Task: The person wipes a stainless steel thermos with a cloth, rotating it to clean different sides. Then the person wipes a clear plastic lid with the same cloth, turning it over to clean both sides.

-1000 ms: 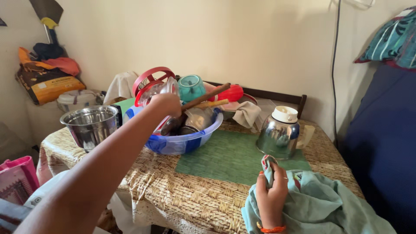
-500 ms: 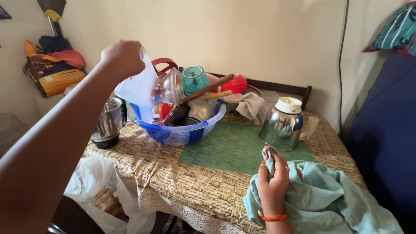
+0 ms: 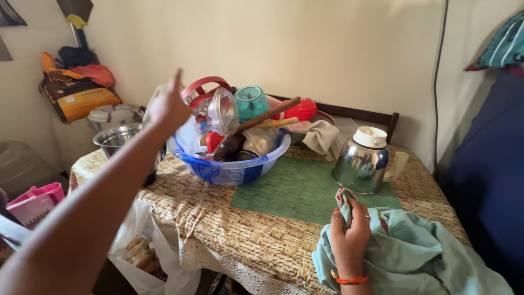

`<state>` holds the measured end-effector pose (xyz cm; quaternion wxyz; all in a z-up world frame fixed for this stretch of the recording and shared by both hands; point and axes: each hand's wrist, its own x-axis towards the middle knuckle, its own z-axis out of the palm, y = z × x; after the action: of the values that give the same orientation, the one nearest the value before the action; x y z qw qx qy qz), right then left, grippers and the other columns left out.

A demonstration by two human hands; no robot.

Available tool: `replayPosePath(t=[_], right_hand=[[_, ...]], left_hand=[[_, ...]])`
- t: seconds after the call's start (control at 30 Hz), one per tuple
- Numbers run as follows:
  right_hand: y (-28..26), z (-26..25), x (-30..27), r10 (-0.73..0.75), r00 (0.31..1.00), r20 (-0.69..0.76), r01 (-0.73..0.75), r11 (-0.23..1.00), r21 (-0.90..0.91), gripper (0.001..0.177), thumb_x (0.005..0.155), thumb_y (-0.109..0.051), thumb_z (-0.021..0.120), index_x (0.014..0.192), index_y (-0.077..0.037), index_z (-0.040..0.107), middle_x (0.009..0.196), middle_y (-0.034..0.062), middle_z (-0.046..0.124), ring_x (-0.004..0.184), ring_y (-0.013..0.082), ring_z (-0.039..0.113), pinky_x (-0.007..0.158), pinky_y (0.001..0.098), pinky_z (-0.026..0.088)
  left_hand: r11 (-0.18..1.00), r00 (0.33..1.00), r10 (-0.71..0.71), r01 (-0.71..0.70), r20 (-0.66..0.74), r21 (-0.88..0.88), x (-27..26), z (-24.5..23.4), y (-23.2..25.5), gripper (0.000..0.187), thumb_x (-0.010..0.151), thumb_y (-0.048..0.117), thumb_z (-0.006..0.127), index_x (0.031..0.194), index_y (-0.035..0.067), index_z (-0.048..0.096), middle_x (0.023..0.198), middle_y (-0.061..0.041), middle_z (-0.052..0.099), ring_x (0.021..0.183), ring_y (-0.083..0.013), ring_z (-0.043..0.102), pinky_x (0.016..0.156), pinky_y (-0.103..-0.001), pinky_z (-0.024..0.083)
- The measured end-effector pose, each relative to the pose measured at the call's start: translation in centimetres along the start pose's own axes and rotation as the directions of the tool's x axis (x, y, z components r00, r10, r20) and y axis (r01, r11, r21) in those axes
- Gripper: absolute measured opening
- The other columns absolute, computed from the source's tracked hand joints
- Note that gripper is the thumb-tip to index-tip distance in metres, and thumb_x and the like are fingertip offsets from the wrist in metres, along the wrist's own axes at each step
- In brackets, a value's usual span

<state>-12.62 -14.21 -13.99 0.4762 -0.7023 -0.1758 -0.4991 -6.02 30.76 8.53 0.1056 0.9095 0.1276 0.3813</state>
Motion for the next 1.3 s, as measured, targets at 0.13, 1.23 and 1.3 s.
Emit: replayPosePath(t=[0.13, 1.23, 1.3], right_hand=[[-0.1, 0.1, 0.1, -0.019, 1.000, -0.020, 0.019, 1.000, -0.019, 0.033, 0.088, -0.001, 0.063, 0.120, 0.002, 0.063, 0.107, 0.0152, 0.066, 0.099, 0.0319, 0.065, 0.092, 0.0396, 0.049], [0.9, 0.4, 0.1, 0.012, 1.000, -0.003, -0.012, 1.000, -0.018, 0.035, 0.086, -0.003, 0.063, 0.120, 0.002, 0.063, 0.110, 0.0164, 0.067, 0.102, 0.0333, 0.065, 0.092, 0.0392, 0.050], [1.0, 0.2, 0.1, 0.051, 0.999, 0.011, -0.051, 0.999, -0.018, 0.037, 0.087, -0.004, 0.063, 0.123, 0.002, 0.062, 0.114, 0.0162, 0.067, 0.104, 0.0321, 0.065, 0.093, 0.0390, 0.050]], left_hand=[[0.971, 0.990, 0.135, -0.140, 0.043, 0.195, -1.4, 1.0, 3.9, 0.047, 0.093, 0.016, 0.067, 0.139, 0.020, 0.060, 0.131, -0.014, 0.068, 0.111, -0.0376, 0.071, 0.085, -0.052, 0.059], [0.807, 0.962, 0.173, -0.260, -0.209, -0.530, -0.3, 11.2, 15.3, 0.016, 0.100, 0.020, 0.059, 0.095, 0.008, 0.068, 0.094, -0.010, 0.069, 0.086, -0.0290, 0.066, 0.070, -0.046, 0.052], [0.564, 0.992, -0.026, 0.116, 0.123, -0.817, -0.2, 13.4, 16.2, 0.016, 0.098, 0.021, 0.057, 0.095, 0.007, 0.064, 0.085, -0.008, 0.068, 0.075, -0.0235, 0.066, 0.063, -0.042, 0.053]])
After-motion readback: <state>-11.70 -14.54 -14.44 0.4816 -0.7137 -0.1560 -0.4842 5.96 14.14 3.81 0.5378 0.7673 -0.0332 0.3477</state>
